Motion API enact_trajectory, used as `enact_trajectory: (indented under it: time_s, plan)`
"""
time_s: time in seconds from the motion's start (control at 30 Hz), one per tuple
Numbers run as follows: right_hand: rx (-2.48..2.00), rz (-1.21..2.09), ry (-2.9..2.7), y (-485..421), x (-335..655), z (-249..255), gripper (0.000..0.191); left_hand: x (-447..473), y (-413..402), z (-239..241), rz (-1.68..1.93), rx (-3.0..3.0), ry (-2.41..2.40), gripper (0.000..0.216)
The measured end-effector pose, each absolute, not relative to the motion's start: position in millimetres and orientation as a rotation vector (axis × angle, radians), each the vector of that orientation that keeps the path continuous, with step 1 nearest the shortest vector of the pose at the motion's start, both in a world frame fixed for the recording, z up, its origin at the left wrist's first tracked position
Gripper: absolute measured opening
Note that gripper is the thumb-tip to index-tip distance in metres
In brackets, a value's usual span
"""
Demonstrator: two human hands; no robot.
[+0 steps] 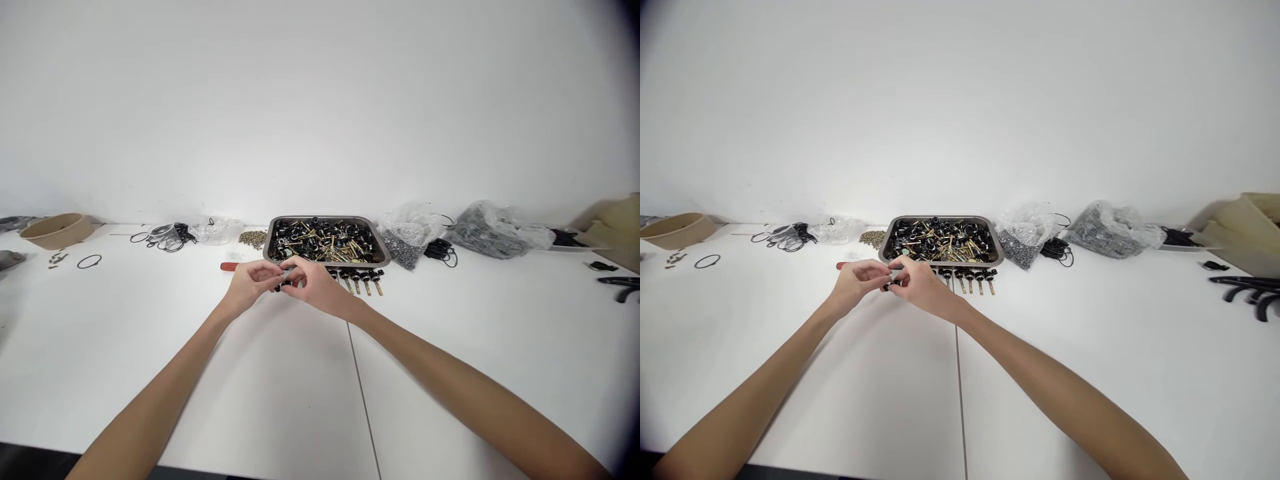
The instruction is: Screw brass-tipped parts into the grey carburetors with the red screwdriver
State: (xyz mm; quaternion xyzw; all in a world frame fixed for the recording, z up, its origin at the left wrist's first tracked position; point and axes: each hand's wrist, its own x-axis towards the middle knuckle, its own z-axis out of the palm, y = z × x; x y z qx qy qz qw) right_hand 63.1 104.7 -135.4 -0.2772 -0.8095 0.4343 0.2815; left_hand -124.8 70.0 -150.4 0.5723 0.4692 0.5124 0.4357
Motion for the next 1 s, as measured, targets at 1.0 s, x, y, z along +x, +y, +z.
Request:
enact_trajectory:
  time_s: [1.0]
  plan:
    - [-0.699, 0.373, -2.653, 29.3, 44.0, -138.1, 0.035, -126.5, 83.9, -186.7, 1.071, 1.981, 1.616, 0.014]
